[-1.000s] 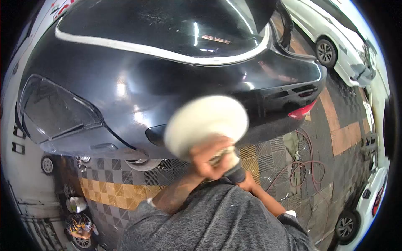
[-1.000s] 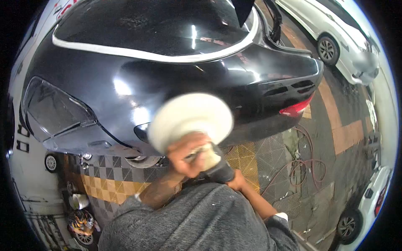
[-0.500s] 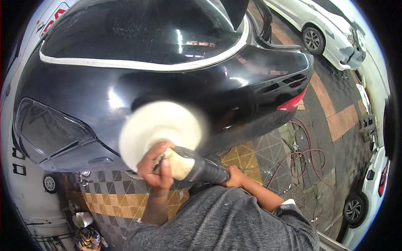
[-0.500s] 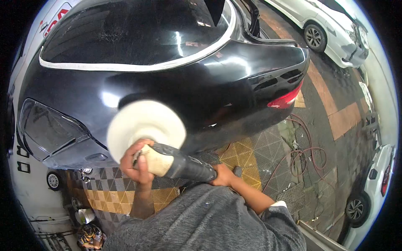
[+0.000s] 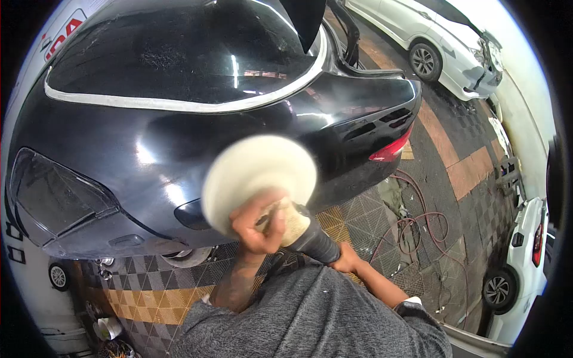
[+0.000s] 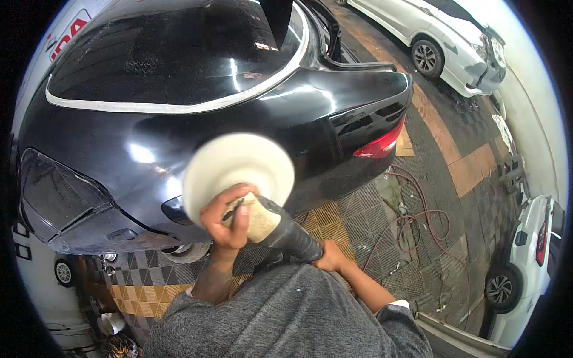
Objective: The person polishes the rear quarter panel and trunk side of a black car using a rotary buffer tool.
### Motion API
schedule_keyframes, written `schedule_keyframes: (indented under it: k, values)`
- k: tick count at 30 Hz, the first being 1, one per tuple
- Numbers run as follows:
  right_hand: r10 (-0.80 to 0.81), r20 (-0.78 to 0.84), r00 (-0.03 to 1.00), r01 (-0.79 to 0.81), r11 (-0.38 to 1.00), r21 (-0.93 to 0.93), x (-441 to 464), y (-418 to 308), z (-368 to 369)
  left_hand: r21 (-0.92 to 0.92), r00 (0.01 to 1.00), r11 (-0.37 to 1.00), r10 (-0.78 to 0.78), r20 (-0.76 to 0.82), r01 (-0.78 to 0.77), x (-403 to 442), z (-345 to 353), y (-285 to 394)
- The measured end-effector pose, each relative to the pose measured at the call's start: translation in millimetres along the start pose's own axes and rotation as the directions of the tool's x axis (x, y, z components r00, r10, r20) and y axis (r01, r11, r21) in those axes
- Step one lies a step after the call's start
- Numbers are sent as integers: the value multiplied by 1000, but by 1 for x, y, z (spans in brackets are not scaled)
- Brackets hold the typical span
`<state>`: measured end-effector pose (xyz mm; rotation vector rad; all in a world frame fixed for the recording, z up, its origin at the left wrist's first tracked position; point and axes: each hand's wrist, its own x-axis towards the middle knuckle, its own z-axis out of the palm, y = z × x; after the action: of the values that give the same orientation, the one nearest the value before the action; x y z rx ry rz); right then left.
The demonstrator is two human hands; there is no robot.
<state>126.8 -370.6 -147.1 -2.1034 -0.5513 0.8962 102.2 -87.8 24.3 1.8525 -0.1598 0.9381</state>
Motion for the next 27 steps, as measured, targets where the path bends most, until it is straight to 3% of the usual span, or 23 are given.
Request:
schedule_keyframes:
  k: [3, 4, 7, 11, 15, 19, 21, 27]
  values:
    - [-89, 89, 992, 90, 996, -5, 21, -11, 15, 26, 996, 1000, -9, -88, 11, -21, -35, -2]
    - [-71, 104, 992, 86, 985, -149, 25, -28, 16, 20, 992, 1000, -18, -123, 21, -28, -47, -3]
    - [-202, 118, 972, 214, 972, -97, 43, -43, 36, -10, 977, 1000, -17, -212, 16, -44, -83, -5]
    - [-243, 155, 958, 255, 965, -62, 51, -62, 50, -23, 969, 997, -80, -235, 77, -46, -112, 2]
    - [-229, 121, 966, 238, 969, -60, 37, -57, 37, -34, 963, 994, -107, -246, 102, -37, -96, 5]
    - [-191, 32, 981, 190, 981, 31, 17, -34, 16, 25, 986, 997, -67, -155, 72, -20, -50, 8]
    - [-61, 71, 996, 60, 998, 6, 10, -16, 7, -39, 988, 995, -95, -119, 91, -14, -26, 7]
    - [-24, -47, 999, 27, 998, 54, -15, 24, -9, -25, 999, 999, -39, 2, 39, 10, 34, 5]
